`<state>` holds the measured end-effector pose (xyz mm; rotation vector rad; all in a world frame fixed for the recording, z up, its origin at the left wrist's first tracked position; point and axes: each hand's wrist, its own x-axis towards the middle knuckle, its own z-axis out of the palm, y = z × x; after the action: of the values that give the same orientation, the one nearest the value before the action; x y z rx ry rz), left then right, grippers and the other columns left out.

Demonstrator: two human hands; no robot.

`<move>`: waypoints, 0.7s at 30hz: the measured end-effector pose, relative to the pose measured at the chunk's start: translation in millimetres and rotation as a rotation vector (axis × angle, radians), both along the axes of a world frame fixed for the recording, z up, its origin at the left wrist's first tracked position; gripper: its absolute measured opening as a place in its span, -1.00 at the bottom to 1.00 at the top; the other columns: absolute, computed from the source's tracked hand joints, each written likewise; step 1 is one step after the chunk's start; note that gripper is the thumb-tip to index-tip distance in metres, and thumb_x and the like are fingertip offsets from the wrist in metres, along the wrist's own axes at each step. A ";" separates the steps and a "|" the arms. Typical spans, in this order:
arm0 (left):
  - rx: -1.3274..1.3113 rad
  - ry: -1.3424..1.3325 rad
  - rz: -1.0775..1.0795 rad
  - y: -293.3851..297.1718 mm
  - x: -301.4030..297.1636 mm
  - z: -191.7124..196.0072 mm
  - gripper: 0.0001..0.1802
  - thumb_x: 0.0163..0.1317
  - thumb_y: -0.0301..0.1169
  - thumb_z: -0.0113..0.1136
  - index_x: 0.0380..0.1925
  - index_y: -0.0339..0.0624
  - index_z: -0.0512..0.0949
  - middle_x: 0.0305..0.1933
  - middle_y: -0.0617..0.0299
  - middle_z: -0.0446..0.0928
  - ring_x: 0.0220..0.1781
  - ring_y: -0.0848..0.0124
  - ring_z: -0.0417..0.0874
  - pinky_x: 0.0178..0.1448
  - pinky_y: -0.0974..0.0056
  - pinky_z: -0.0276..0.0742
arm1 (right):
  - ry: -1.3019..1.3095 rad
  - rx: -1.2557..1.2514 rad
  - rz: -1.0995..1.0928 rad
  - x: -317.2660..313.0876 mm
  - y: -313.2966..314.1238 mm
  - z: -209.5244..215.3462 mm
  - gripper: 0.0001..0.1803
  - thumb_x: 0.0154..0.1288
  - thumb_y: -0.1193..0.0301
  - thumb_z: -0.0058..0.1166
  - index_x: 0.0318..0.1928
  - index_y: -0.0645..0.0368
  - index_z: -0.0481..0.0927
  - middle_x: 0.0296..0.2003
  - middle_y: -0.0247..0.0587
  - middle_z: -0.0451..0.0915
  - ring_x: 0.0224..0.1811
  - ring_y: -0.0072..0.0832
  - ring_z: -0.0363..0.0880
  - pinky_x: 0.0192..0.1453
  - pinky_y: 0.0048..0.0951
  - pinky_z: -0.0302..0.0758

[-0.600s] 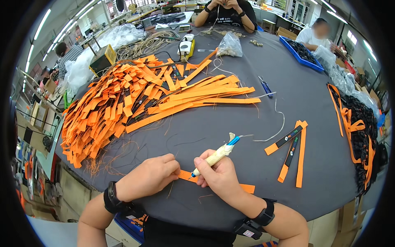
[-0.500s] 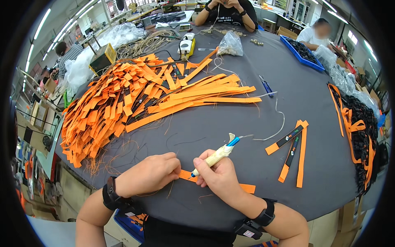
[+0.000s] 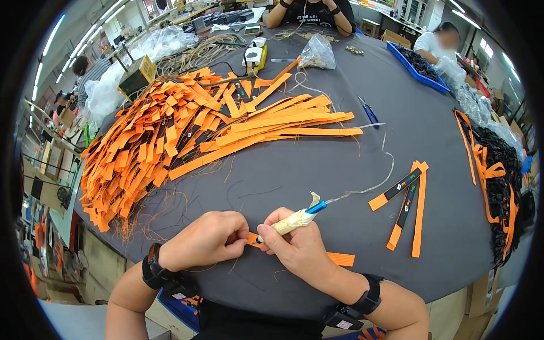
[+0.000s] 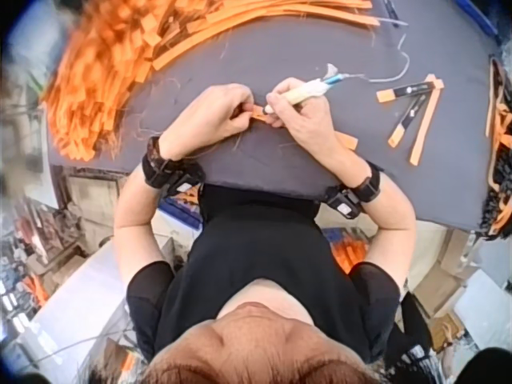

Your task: The person uses a soldering iron to attach small electronic components to orange fabric straps. They pick up a strap, apply the iron to a specific spot, and then place the finished strap into a blue bin. The process is repeated continuously throughout the clip.

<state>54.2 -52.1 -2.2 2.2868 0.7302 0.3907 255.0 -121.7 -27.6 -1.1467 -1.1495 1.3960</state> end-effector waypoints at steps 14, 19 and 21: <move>-0.094 -0.009 0.027 1.7 -1.4 -3.5 -0.88 0.14 -0.53 0.27 -0.40 -0.33 0.52 -0.46 0.10 0.55 -0.50 0.33 0.63 -0.39 0.30 0.53 | -0.033 0.049 0.014 0.1 0.6 0.0 -0.79 0.47 0.35 0.12 -0.21 0.26 0.52 -0.47 -0.35 0.60 -0.41 -0.68 0.62 -0.32 -0.65 0.56; -0.097 -0.008 0.025 1.8 -2.1 -2.0 -0.87 0.14 -0.52 0.28 -0.40 -0.33 0.51 -0.46 0.12 0.54 -0.50 0.37 0.62 -0.39 0.31 0.53 | -0.043 0.058 0.020 -0.2 0.7 2.0 -0.80 0.46 0.36 0.13 -0.21 0.26 0.53 -0.48 -0.35 0.59 -0.41 -0.69 0.62 -0.32 -0.65 0.56; -0.098 -0.010 0.024 2.6 -2.3 -4.5 -0.87 0.14 -0.52 0.28 -0.40 -0.33 0.51 -0.47 0.13 0.53 -0.50 0.38 0.62 -0.39 0.32 0.53 | -0.043 0.053 0.017 -0.5 0.8 0.7 -0.81 0.46 0.36 0.13 -0.21 0.26 0.53 -0.48 -0.35 0.59 -0.41 -0.69 0.62 -0.32 -0.65 0.55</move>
<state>51.9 -49.5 -6.7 2.1845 0.7565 0.3689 254.5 -120.9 -26.9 -1.1368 -1.2217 1.3521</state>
